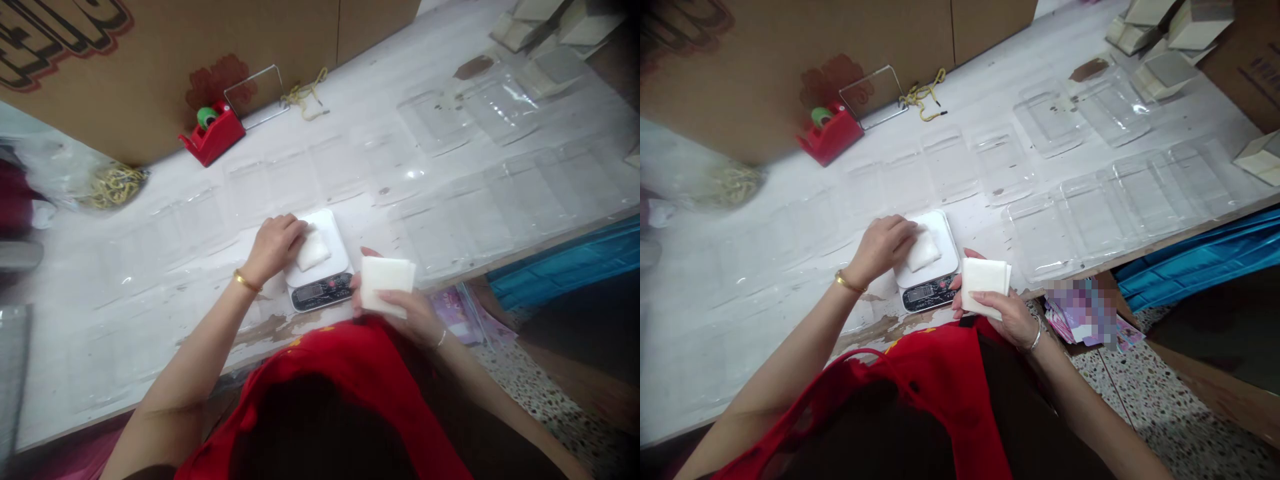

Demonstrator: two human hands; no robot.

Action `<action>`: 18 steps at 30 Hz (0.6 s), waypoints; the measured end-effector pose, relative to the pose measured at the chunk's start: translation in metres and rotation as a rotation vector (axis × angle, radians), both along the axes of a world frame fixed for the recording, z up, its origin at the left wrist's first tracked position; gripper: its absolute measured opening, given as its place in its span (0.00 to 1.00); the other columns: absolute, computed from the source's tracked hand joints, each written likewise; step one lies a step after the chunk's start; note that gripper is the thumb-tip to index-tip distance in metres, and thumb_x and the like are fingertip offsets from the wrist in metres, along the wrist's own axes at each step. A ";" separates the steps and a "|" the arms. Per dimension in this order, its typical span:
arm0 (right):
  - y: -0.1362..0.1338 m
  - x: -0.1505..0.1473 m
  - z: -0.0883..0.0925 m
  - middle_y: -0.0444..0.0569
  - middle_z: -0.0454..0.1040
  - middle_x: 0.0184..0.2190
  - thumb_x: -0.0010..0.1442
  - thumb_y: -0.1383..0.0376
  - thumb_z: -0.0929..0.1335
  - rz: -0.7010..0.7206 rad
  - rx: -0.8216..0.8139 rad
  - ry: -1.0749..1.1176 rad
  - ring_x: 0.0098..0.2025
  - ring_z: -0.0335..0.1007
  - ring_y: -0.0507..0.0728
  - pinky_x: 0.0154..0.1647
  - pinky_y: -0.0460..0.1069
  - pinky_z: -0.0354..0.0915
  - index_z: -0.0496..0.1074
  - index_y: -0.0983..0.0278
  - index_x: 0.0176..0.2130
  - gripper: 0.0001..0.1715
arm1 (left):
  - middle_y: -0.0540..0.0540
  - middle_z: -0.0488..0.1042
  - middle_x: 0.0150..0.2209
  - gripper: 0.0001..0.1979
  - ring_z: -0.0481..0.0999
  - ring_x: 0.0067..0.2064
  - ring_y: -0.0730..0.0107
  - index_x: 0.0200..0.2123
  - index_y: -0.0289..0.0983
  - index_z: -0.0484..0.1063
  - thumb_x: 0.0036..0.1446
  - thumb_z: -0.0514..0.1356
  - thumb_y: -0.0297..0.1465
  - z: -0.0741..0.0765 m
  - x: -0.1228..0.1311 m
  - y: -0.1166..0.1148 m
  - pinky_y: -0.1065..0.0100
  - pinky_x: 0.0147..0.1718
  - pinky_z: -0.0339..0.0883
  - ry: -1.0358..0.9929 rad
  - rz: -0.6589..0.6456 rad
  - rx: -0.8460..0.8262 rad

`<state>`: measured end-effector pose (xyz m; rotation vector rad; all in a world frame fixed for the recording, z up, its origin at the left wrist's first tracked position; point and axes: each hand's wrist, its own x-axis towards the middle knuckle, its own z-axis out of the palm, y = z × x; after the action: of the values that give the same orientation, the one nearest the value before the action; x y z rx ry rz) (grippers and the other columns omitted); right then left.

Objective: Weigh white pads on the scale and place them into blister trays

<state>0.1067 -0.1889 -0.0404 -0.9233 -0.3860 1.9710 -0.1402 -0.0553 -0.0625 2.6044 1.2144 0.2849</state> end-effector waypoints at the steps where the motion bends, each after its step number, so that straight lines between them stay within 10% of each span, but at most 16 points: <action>1: 0.000 0.001 0.001 0.50 0.75 0.41 0.53 0.65 0.71 0.004 -0.001 -0.013 0.34 0.74 0.61 0.39 0.58 0.69 0.59 0.55 0.64 0.42 | 0.39 0.75 0.45 0.12 0.73 0.44 0.58 0.49 0.35 0.71 0.64 0.55 0.31 0.002 -0.001 0.000 0.60 0.41 0.62 -0.002 0.017 0.011; 18: 0.003 0.016 0.002 0.52 0.74 0.44 0.57 0.66 0.69 -0.027 -0.015 0.031 0.38 0.74 0.62 0.37 0.57 0.72 0.58 0.56 0.64 0.38 | 0.45 0.76 0.40 0.08 0.75 0.41 0.66 0.42 0.37 0.73 0.64 0.57 0.33 0.019 -0.042 -0.012 0.63 0.41 0.68 -0.317 0.342 0.059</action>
<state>0.1232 -0.1857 -0.0382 -0.9023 -0.3397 1.9641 -0.1817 -0.0675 -0.0440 2.2683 1.5388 0.7748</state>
